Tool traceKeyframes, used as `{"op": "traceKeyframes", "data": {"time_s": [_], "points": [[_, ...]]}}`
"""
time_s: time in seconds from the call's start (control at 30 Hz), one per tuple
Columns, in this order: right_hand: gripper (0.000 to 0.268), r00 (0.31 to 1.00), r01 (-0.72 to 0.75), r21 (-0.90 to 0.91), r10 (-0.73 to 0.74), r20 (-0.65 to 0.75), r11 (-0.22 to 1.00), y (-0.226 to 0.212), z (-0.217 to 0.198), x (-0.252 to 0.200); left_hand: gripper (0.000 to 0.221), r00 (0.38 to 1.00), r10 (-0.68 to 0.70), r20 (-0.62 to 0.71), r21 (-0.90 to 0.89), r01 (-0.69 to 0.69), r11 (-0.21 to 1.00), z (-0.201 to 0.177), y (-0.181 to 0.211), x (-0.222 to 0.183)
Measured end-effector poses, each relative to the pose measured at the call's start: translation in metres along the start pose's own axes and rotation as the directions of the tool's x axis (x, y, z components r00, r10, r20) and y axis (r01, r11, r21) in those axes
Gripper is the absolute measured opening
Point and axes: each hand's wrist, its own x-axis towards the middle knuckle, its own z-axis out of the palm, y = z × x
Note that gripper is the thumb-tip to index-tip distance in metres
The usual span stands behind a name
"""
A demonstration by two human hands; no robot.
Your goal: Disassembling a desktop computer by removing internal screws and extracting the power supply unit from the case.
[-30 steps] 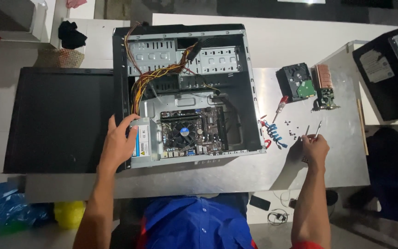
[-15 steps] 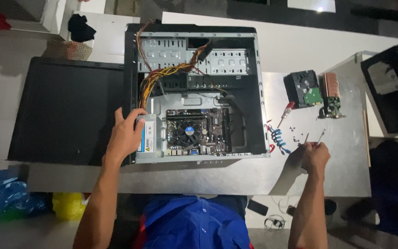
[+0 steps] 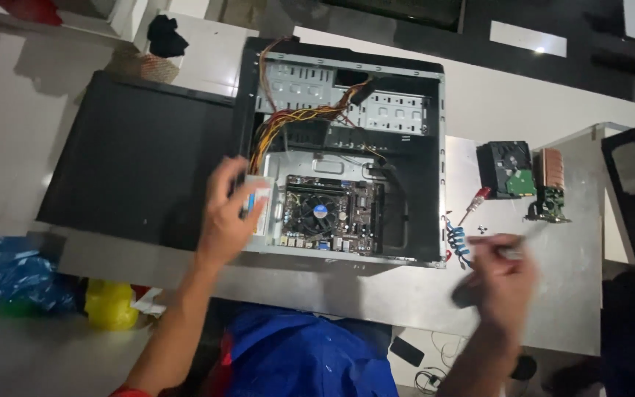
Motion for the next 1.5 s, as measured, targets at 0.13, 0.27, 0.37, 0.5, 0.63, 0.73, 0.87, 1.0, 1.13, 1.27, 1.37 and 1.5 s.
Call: {"op": "traceKeyframes", "data": {"time_s": [0.13,0.27,0.37,0.5,0.63,0.73,0.87,1.0,1.13,1.27,1.37,1.5], "points": [[0.017,0.923,-0.209,0.356,0.063,0.38,0.911,-0.031,0.086,-0.039,0.013,0.997,-0.009,0.081,-0.351,0.037,0.936,-0.005,0.061,-0.017],[0.023,0.854,0.013,0.142,-0.085,0.513,0.99,-0.043,0.147,-0.071,0.025,0.851,-0.319,0.418,-0.539,0.515,0.667,0.004,0.081,-0.046],[0.021,0.807,0.076,0.073,-0.105,0.581,0.994,-0.031,0.165,-0.085,0.028,0.716,-0.428,0.551,-0.552,0.698,0.457,0.005,0.083,-0.061],[0.02,0.743,0.149,0.049,-0.144,0.653,0.988,-0.031,0.175,-0.093,0.03,0.594,-0.519,0.615,-0.547,0.795,0.261,0.003,0.075,-0.081],[0.027,0.729,0.155,0.015,-0.125,0.673,0.988,-0.024,0.18,-0.102,0.02,0.496,-0.593,0.635,-0.52,0.841,0.146,0.014,0.062,-0.103],[0.029,0.693,0.114,0.044,-0.112,0.712,0.992,-0.033,0.18,-0.106,0.012,0.547,-0.555,0.627,-0.635,0.771,0.043,0.017,0.06,-0.111],[0.032,0.695,0.268,0.028,-0.213,0.687,0.963,-0.007,0.177,-0.111,0.023,0.67,-0.561,0.486,-0.69,0.688,0.224,0.01,0.068,-0.104],[0.032,0.599,0.212,-0.114,-0.037,0.8,0.971,-0.019,0.166,-0.116,0.027,0.748,-0.614,0.251,-0.759,0.546,0.355,0.005,0.075,-0.097],[0.025,0.559,0.308,-0.024,-0.16,0.814,0.951,-0.012,0.174,-0.121,0.031,0.747,-0.612,0.259,-0.779,0.536,0.325,0.011,0.078,-0.1],[0.027,0.585,0.374,0.01,-0.244,0.773,0.927,-0.013,0.179,-0.125,0.029,0.727,-0.649,0.224,-0.74,0.56,0.372,0.011,0.083,-0.105],[0.026,0.602,0.398,-0.018,-0.246,0.76,0.917,-0.016,0.179,-0.127,0.026,0.723,-0.656,0.216,-0.753,0.551,0.36,0.011,0.086,-0.108],[0.026,0.592,0.458,-0.011,-0.296,0.749,0.889,-0.004,0.185,-0.13,0.027,0.713,-0.676,0.185,-0.69,0.584,0.427,0.009,0.085,-0.115]]}}
